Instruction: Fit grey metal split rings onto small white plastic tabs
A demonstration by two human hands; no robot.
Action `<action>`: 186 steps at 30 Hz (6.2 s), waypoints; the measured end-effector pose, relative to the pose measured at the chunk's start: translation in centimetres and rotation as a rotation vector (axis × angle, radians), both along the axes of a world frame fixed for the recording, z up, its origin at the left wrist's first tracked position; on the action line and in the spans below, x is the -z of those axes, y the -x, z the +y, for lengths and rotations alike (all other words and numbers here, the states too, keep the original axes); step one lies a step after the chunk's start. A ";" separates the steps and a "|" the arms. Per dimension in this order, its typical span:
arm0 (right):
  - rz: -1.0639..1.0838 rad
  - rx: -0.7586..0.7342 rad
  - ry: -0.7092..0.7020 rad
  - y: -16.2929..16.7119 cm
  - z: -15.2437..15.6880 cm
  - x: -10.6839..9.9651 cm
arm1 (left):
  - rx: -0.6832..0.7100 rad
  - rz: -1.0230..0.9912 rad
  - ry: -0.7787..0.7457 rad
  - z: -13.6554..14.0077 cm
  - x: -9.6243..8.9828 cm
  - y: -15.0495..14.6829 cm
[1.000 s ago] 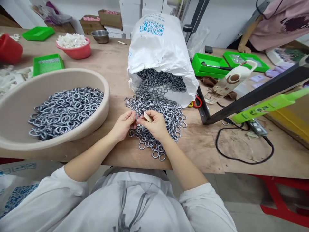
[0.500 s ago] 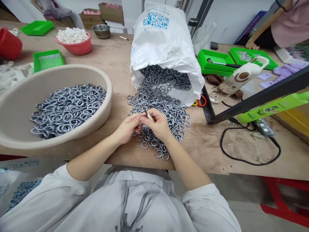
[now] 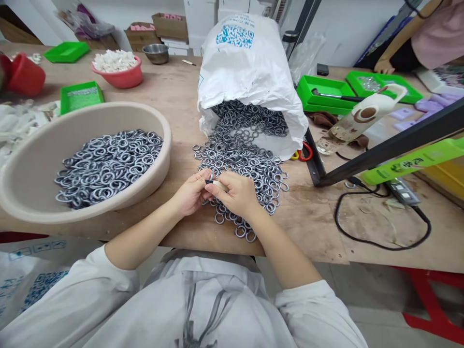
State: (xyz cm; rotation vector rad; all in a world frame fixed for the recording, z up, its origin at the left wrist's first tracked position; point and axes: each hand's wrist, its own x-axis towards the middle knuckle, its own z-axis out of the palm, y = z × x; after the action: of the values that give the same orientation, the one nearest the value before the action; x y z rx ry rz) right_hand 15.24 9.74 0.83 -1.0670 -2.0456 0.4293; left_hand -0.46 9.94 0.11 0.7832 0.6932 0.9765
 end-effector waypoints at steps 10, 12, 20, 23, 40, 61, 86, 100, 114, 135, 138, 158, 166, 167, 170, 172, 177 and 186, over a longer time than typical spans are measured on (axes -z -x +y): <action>0.031 -0.027 0.060 0.0 -0.1 -0.2 | 0.008 -0.029 0.051 -0.1 -0.2 -0.1; 0.039 -0.035 0.067 0.2 -0.3 -0.2 | 0.017 -0.026 0.042 -0.1 -0.3 0.1; 0.234 0.189 0.204 -1.6 2.0 0.3 | 0.202 -0.040 -0.070 -0.5 -0.6 0.1; 0.394 0.256 0.204 -2.2 2.5 0.0 | 0.227 -0.059 -0.083 -0.6 -0.3 -0.1; -0.622 0.350 0.271 -1.1 2.7 1.2 | -0.106 -0.116 -0.012 1.6 -1.5 1.7; 0.491 -0.007 0.417 1.5 1.0 0.4 | 0.016 0.075 0.006 0.0 -0.5 -0.2; 0.191 0.344 0.148 -1.3 2.4 0.9 | 0.247 -0.105 0.057 -0.6 -1.2 0.4; -0.603 0.467 0.256 -1.1 4.1 1.2 | -0.238 -0.082 0.276 1.9 -0.8 1.2; 0.592 -0.105 0.683 0.0 2.2 0.8 | -0.098 0.297 -0.176 0.4 0.4 -0.5; -0.083 0.042 0.010 0.5 -0.2 -0.2 | -0.030 0.002 -0.007 0.0 -0.3 0.0; -0.059 0.076 0.098 -0.2 0.7 0.1 | 0.033 0.005 -0.040 -0.4 -0.5 0.0; -0.708 0.475 0.282 -0.3 3.5 1.1 | -0.201 -0.098 0.286 1.6 -1.6 1.3; -0.291 0.381 0.337 -1.4 3.5 1.1 | -0.219 0.248 0.024 1.3 -0.7 1.0; -0.161 0.309 0.385 -1.6 3.5 1.0 | -0.235 0.326 -0.053 1.2 -0.4 0.9; 0.197 -0.011 0.630 -1.8 3.2 0.7 | -0.240 0.535 -0.308 1.1 0.0 0.8; 0.332 -0.172 0.763 -1.7 3.0 0.7 | -0.190 0.635 -0.416 0.9 0.1 0.8; 0.421 -0.093 0.694 -0.5 2.6 1.1 | -0.116 0.706 -0.442 0.8 0.1 0.7; 0.493 -0.041 0.423 1.4 1.2 1.2 | -0.058 0.369 -0.035 0.5 -0.5 0.2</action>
State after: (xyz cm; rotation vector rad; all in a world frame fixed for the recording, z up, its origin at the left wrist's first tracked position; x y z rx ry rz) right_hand 13.79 10.93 -0.33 -1.0303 -1.5703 1.0683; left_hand -0.71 10.46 0.58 0.9918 1.0238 0.9065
